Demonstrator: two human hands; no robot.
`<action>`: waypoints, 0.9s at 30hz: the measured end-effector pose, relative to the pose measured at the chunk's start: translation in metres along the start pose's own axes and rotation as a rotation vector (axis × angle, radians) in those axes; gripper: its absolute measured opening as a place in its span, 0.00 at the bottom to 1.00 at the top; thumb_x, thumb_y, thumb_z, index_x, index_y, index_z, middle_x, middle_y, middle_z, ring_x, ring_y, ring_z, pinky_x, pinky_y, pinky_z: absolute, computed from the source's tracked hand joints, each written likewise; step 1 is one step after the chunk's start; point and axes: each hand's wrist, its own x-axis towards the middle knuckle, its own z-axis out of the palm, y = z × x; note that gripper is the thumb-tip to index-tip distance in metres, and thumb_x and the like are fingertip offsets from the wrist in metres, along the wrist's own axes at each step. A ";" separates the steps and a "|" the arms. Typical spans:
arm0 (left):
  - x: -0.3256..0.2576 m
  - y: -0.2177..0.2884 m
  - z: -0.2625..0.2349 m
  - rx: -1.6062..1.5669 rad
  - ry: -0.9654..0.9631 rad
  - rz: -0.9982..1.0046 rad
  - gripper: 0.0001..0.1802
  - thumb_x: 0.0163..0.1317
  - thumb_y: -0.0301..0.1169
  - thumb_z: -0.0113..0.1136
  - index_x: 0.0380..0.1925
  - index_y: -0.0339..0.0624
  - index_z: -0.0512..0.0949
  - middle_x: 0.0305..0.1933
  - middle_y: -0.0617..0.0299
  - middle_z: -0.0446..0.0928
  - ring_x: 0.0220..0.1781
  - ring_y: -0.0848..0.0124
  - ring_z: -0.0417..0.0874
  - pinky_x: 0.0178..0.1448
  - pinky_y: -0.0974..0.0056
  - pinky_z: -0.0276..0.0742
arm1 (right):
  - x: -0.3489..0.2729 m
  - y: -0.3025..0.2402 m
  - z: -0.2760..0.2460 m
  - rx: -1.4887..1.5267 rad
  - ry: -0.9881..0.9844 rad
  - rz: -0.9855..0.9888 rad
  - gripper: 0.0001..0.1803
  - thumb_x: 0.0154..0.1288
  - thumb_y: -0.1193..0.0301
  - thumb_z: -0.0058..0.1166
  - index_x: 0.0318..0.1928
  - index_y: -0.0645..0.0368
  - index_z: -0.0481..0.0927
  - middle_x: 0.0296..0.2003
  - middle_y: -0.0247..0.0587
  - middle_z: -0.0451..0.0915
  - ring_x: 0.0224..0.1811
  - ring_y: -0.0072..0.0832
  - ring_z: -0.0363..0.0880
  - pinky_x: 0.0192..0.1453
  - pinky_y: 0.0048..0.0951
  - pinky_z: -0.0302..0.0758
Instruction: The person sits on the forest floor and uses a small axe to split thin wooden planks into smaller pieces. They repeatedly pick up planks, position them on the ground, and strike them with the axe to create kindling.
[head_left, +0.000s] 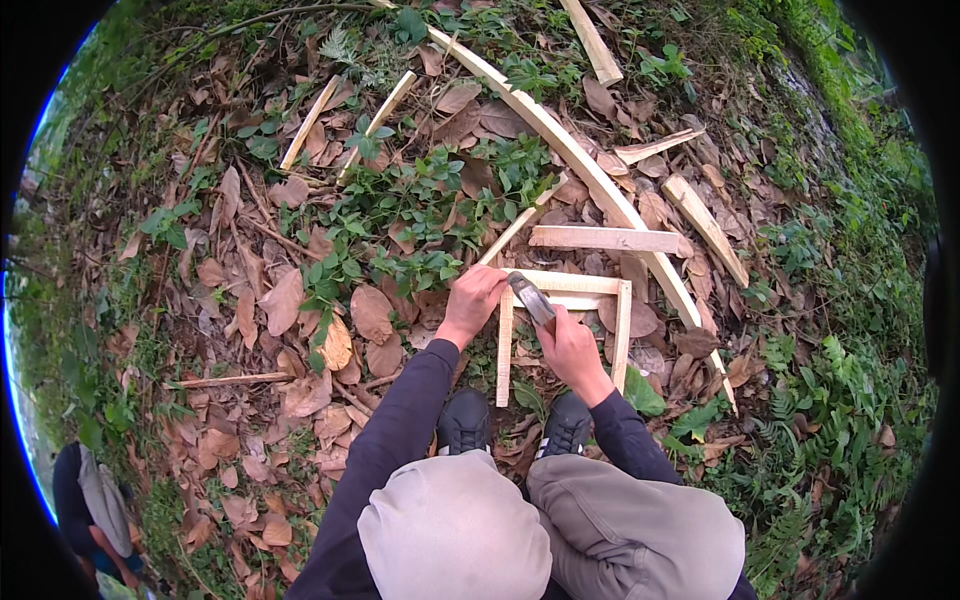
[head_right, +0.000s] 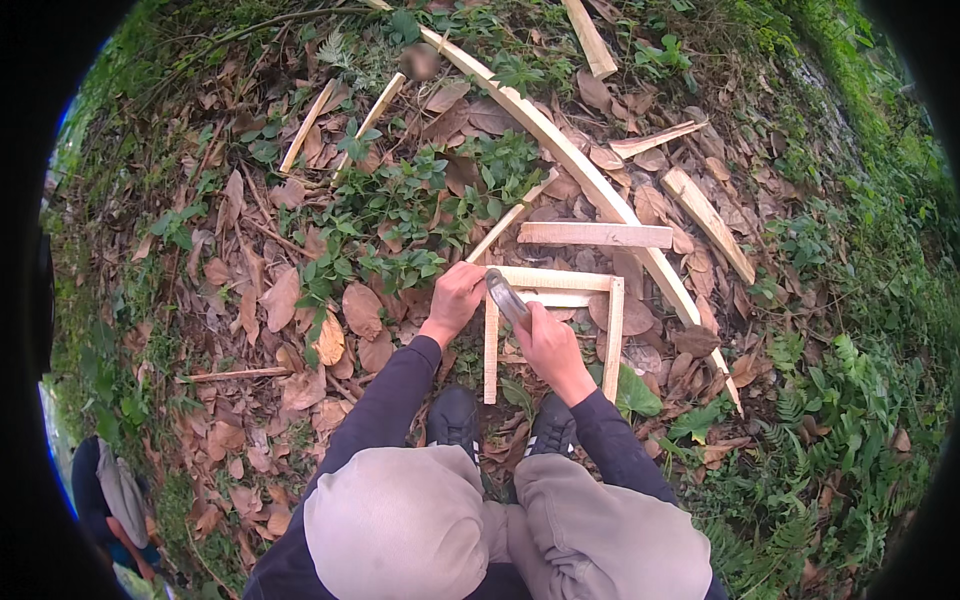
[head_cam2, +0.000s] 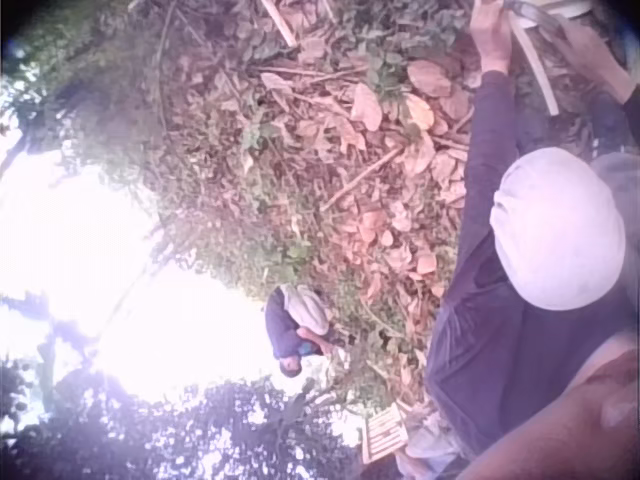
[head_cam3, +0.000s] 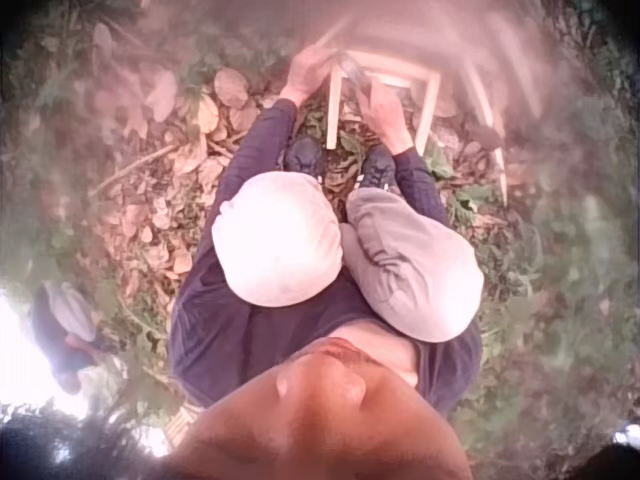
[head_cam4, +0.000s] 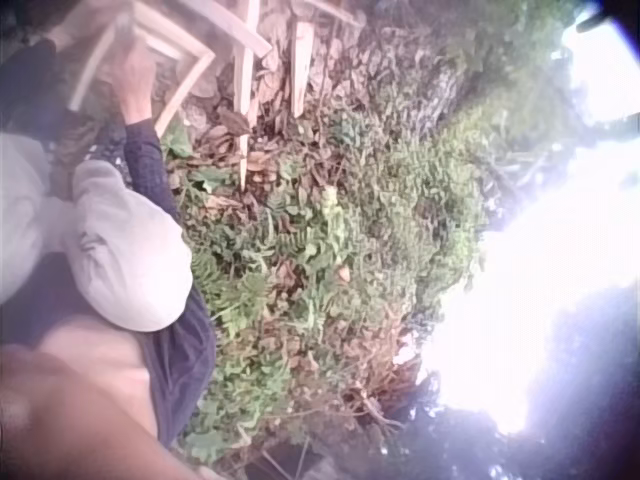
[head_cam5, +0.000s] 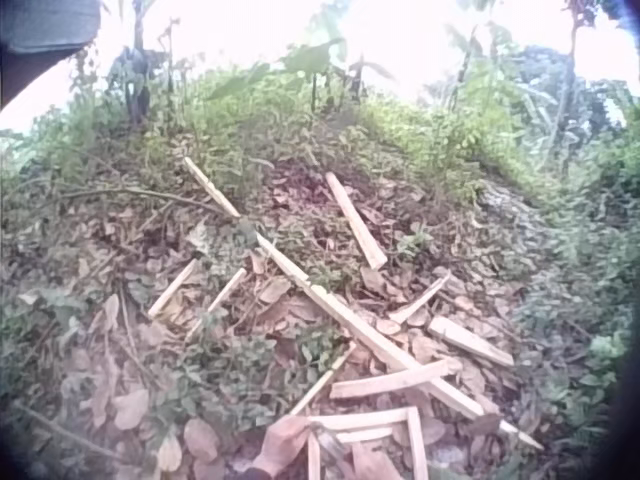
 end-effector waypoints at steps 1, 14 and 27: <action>0.001 0.001 0.000 -0.009 0.001 -0.005 0.06 0.57 0.23 0.69 0.35 0.37 0.82 0.35 0.56 0.83 0.39 0.58 0.84 0.45 0.58 0.81 | 0.000 0.003 0.000 -0.006 -0.007 0.021 0.15 0.69 0.69 0.59 0.48 0.66 0.72 0.28 0.55 0.81 0.30 0.52 0.83 0.32 0.48 0.78; 0.003 0.007 0.001 0.000 0.046 -0.006 0.05 0.59 0.25 0.67 0.35 0.38 0.81 0.38 0.58 0.83 0.41 0.57 0.85 0.45 0.57 0.82 | 0.003 0.011 -0.001 -0.043 -0.056 0.055 0.14 0.70 0.68 0.58 0.46 0.64 0.71 0.27 0.54 0.81 0.30 0.53 0.83 0.33 0.49 0.79; 0.000 0.003 0.002 0.002 0.048 -0.005 0.06 0.59 0.24 0.67 0.37 0.39 0.81 0.39 0.58 0.84 0.42 0.57 0.85 0.47 0.58 0.83 | 0.008 0.004 0.000 -0.036 -0.086 0.100 0.13 0.69 0.69 0.58 0.43 0.65 0.71 0.28 0.56 0.81 0.30 0.54 0.82 0.32 0.49 0.78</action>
